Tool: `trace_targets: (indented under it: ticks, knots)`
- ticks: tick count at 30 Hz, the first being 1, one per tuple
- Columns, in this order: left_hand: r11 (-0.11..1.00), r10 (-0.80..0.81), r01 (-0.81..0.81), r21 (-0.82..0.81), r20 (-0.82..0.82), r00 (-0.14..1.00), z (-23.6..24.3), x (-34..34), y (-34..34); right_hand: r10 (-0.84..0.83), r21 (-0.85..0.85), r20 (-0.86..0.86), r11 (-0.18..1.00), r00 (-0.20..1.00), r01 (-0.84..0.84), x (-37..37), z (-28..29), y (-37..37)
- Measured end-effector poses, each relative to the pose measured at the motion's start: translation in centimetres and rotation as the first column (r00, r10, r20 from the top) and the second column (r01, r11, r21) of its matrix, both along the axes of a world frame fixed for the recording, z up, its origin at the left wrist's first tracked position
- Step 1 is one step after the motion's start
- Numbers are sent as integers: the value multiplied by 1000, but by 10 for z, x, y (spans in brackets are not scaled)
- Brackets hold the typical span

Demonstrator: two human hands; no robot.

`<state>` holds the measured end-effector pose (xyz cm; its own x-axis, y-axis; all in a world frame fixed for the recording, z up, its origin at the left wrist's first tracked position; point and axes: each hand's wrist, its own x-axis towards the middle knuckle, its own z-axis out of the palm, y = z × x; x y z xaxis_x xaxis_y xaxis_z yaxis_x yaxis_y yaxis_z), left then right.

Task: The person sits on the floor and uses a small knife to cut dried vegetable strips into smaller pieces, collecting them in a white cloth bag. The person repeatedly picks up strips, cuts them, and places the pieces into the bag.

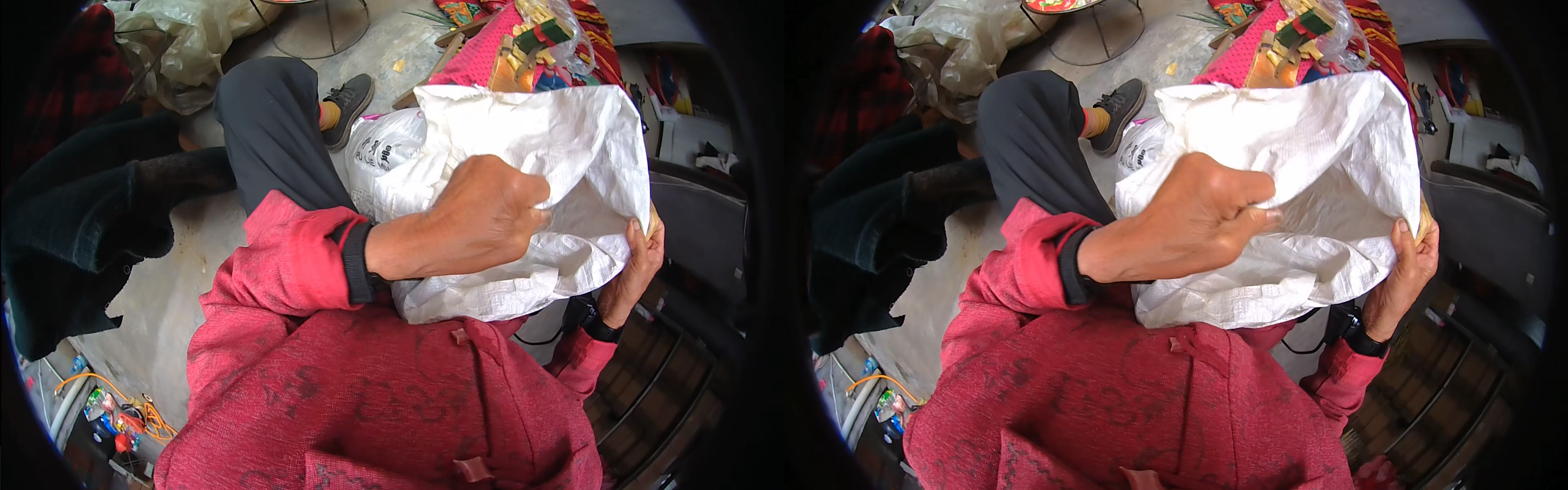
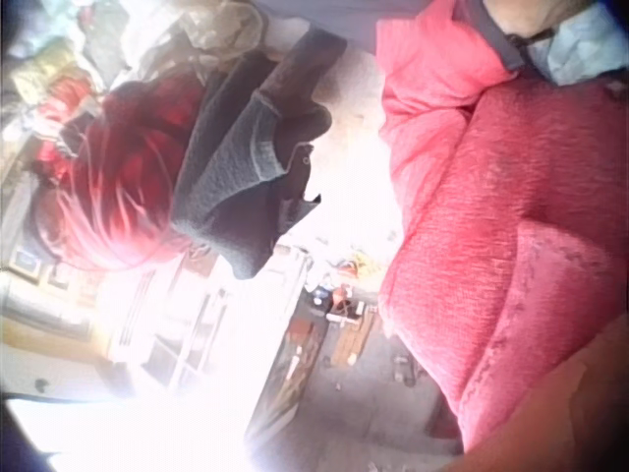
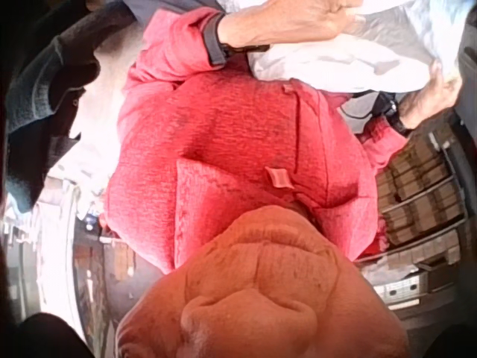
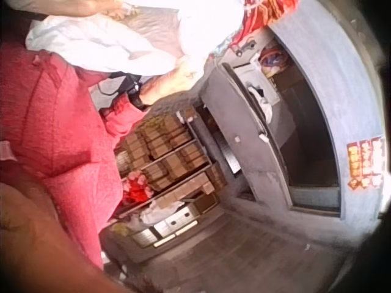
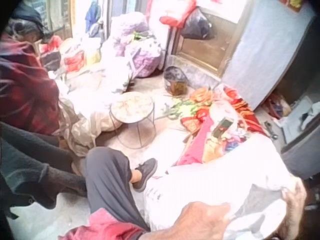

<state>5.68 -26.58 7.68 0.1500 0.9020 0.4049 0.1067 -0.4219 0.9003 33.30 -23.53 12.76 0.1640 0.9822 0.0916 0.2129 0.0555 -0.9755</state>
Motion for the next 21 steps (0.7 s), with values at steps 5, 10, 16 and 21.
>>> trace_targets:
  ticks: [5, 10, 16, 21]
  knots:
    - [1000, 21, -21, -14, -28, 999, 10, -9, -2, 7, 59, -23, 998, 1000, -6, -4, 2, -6]
    - [934, 125, -90, -346, 82, 989, 3, -68, 3, 75, -24, 172, 997, 982, -72, -11, 4, 4]
    - [865, 358, -502, -23, -672, 648, -5, -120, 80, 327, -51, 526, 934, 785, -354, -22, -31, 76]
    - [975, 142, 6, 222, -645, 751, 1, -100, 113, 358, -122, 615, 923, 702, -365, -29, -63, 94]
